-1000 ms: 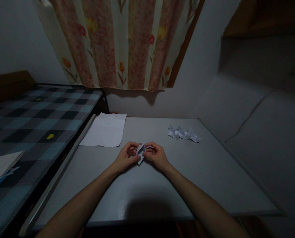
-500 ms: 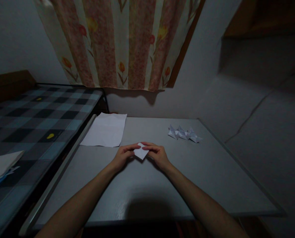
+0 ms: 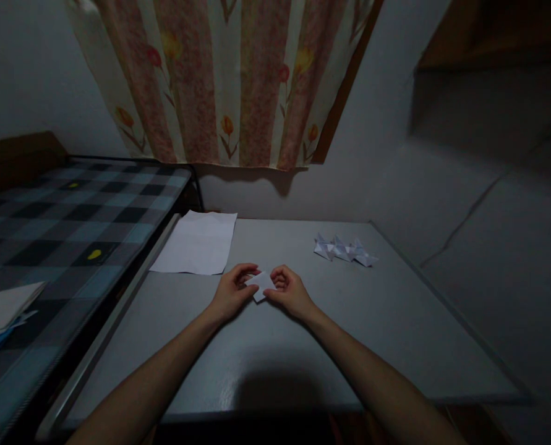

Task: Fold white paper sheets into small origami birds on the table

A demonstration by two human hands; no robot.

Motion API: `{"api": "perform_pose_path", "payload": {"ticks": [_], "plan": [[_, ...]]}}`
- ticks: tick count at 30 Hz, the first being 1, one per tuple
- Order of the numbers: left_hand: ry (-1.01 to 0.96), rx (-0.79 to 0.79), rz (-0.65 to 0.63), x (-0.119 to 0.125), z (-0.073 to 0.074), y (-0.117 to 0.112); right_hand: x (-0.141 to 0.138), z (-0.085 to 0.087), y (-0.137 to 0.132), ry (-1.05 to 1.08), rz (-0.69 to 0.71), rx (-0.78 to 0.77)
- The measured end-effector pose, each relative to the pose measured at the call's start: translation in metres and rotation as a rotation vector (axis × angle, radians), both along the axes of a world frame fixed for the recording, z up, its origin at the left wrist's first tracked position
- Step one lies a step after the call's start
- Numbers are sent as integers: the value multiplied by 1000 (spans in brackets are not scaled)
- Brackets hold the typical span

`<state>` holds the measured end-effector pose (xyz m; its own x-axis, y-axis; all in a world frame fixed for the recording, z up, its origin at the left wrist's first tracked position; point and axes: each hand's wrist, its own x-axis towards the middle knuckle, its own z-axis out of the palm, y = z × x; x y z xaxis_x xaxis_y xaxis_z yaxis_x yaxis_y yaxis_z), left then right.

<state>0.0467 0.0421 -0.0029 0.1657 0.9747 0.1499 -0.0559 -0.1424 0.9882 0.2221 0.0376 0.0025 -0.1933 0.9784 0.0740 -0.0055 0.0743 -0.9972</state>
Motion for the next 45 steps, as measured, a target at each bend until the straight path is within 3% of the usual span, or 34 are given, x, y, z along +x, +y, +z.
{"api": "perform_pose_path", "payload": {"ticks": [7, 15, 23, 27, 30, 35, 39, 45], "plan": [[226, 20, -80, 1, 3, -3, 0, 4, 0, -35, -83, 47], [393, 91, -8, 1, 9, -6, 4, 6, -2, -123, -96, 172], [384, 562, 124, -5, 7, -5, 8, 10, -3, -214, -63, 574], [364, 654, 190, -5, 2, -3, 8, 8, -2, -227, -68, 670], [353, 634, 185, -5, 0, -3, 8, 6, -3, -207, -70, 630], [365, 362, 159, -3, 7, -6, 6, 3, -3, -182, -101, 372], [344, 200, 120, 0, 10, -6, 6, 3, -3, -162, -81, 281], [257, 221, 7, -2, 1, -5, 6, 6, -2, -154, -57, 231]]}}
